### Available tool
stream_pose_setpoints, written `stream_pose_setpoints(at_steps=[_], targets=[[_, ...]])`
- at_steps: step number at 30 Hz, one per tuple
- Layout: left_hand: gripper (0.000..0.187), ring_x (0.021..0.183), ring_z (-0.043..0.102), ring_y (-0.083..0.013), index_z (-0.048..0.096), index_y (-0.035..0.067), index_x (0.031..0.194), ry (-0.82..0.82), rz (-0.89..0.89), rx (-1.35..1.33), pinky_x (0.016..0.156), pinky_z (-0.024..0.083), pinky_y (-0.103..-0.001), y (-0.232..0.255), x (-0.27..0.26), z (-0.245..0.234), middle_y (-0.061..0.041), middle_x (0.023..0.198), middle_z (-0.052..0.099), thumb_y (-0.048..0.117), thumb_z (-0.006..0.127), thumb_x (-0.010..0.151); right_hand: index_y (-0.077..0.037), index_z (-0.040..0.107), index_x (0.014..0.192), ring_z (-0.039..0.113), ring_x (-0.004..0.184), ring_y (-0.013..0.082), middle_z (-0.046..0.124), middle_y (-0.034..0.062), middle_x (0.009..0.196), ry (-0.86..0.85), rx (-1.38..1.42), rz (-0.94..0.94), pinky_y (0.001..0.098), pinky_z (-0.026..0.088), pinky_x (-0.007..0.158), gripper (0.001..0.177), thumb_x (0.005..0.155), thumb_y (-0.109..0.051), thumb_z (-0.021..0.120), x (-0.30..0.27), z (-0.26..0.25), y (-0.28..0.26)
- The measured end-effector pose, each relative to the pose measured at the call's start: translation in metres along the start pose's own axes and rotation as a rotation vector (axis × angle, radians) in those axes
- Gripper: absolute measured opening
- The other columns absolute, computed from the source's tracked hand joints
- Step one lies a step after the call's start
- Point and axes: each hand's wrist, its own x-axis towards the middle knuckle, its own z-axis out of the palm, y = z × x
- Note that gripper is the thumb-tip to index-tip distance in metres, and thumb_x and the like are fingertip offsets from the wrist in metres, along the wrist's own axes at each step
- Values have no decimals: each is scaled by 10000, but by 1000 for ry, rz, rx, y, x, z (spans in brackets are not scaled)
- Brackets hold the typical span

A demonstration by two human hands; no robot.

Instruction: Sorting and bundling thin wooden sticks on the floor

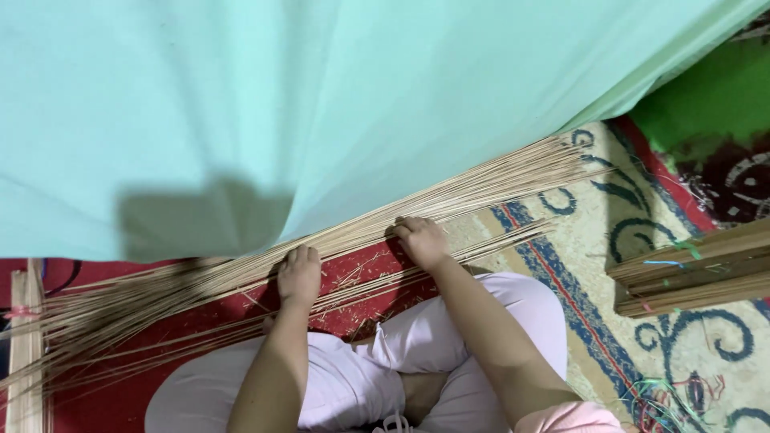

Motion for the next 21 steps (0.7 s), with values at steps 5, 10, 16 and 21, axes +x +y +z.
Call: stream_pose_setpoints(at_steps=[5, 10, 16, 21], targets=[[248, 1138, 570, -251, 519, 176, 1092, -11, 23, 1, 979, 443, -421, 2, 1, 0, -21, 1078, 565, 408, 506, 1008, -280, 683, 1033, 667, 1056, 167, 635, -51, 1032, 98, -21, 63, 363, 498, 963, 134, 923, -357, 680, -1, 11, 9], [257, 1036, 665, -242, 506, 206, 1118, 137, 36, -122, 948, 494, -422, 4, -4, -35, -20, 970, 612, 452, 485, 1048, -328, 707, 965, 682, 984, 140, 650, -85, 952, 352, 0, 97, 357, 494, 960, 62, 961, -367, 659, -2, 11, 22], [175, 1010, 638, -167, 616, 286, 1095, 433, 179, -108, 847, 510, -352, -4, -18, -90, 58, 947, 581, 430, 533, 1040, -320, 705, 1050, 665, 1022, 152, 633, -88, 1009, 583, 3, 145, 424, 459, 1037, 136, 927, -268, 734, -9, -37, 16], [142, 797, 653, -228, 656, 249, 1062, 660, 309, -109, 707, 513, -401, -9, -37, -138, 21, 800, 563, 363, 574, 1038, -296, 726, 1026, 652, 1100, 203, 632, -40, 989, 784, -40, 68, 478, 371, 1113, 118, 940, -217, 717, -27, -106, -7]])
